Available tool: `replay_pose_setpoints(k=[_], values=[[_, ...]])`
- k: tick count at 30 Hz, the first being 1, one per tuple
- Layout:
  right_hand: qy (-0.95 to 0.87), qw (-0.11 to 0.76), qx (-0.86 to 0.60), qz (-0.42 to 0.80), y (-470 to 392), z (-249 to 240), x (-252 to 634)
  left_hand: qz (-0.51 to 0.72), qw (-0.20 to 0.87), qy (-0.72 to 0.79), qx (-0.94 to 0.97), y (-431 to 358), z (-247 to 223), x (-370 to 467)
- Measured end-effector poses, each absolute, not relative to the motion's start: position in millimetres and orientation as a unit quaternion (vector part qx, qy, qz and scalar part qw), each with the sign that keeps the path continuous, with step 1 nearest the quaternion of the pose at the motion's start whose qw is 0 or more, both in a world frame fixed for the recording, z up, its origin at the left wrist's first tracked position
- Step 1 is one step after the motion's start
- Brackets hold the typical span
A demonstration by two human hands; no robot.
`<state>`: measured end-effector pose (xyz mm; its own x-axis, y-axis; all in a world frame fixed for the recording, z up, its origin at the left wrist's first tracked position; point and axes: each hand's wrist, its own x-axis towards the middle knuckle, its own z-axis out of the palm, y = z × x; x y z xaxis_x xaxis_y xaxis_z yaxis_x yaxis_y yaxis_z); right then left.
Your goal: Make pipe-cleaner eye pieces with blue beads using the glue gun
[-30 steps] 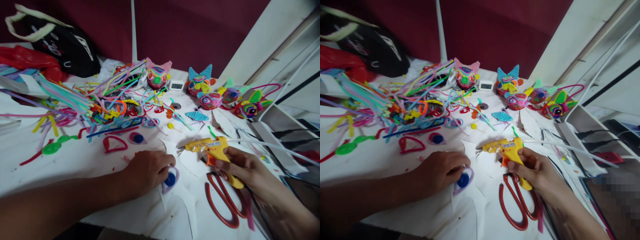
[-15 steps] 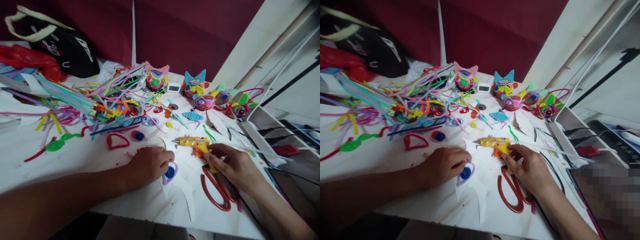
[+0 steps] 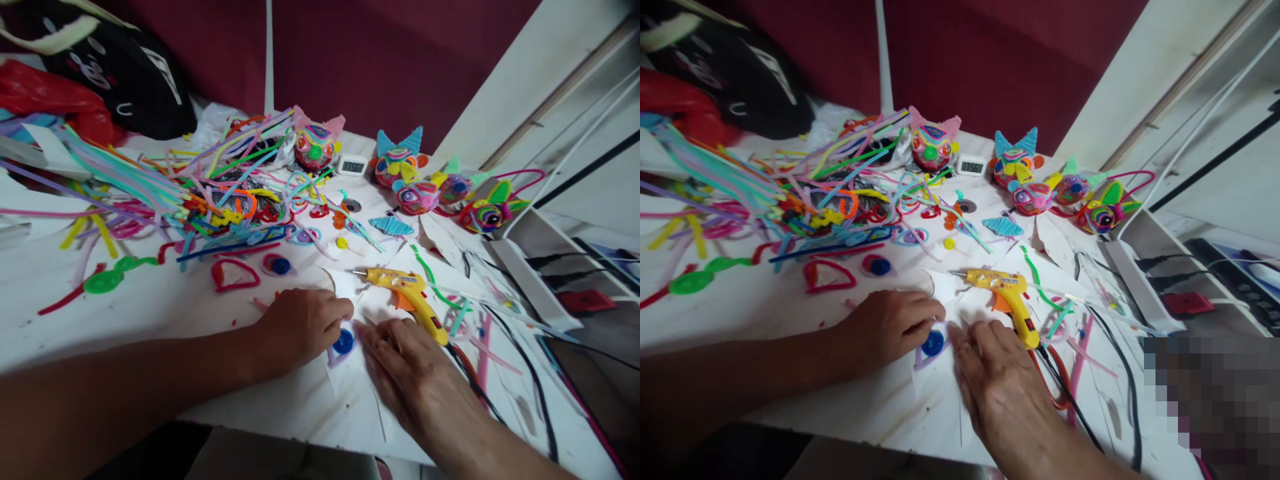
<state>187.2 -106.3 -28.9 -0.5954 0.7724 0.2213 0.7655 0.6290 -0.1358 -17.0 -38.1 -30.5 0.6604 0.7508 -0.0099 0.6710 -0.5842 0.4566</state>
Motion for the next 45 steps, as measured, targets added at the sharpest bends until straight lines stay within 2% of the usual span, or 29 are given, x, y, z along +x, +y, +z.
replay_pose_setpoints(k=[6,11,20,27,30,36,45], values=[[-0.904,0.128,-0.401,-0.078,-106,-37,189,0.083,0.207,0.408,0.885,-39,-28,-16],[-0.914,0.090,-0.371,-0.138,-106,-39,191,0.066,0.188,0.399,0.895,-39,-31,-16],[-0.912,0.083,-0.372,-0.150,-106,-35,188,0.054,0.166,0.399,0.900,-41,-30,-14],[-0.902,0.079,-0.396,-0.151,-108,-38,189,0.099,0.320,0.266,0.904,-22,-20,-33],[-0.902,0.076,-0.393,-0.161,-109,-38,189,0.067,0.360,0.232,0.901,-15,-10,-36],[-0.901,0.068,-0.392,-0.173,-108,-36,188,0.008,0.352,0.249,0.903,-15,2,-29],[-0.899,0.087,-0.396,-0.165,-108,-36,185,-0.006,0.299,0.247,0.922,-19,0,-25]])
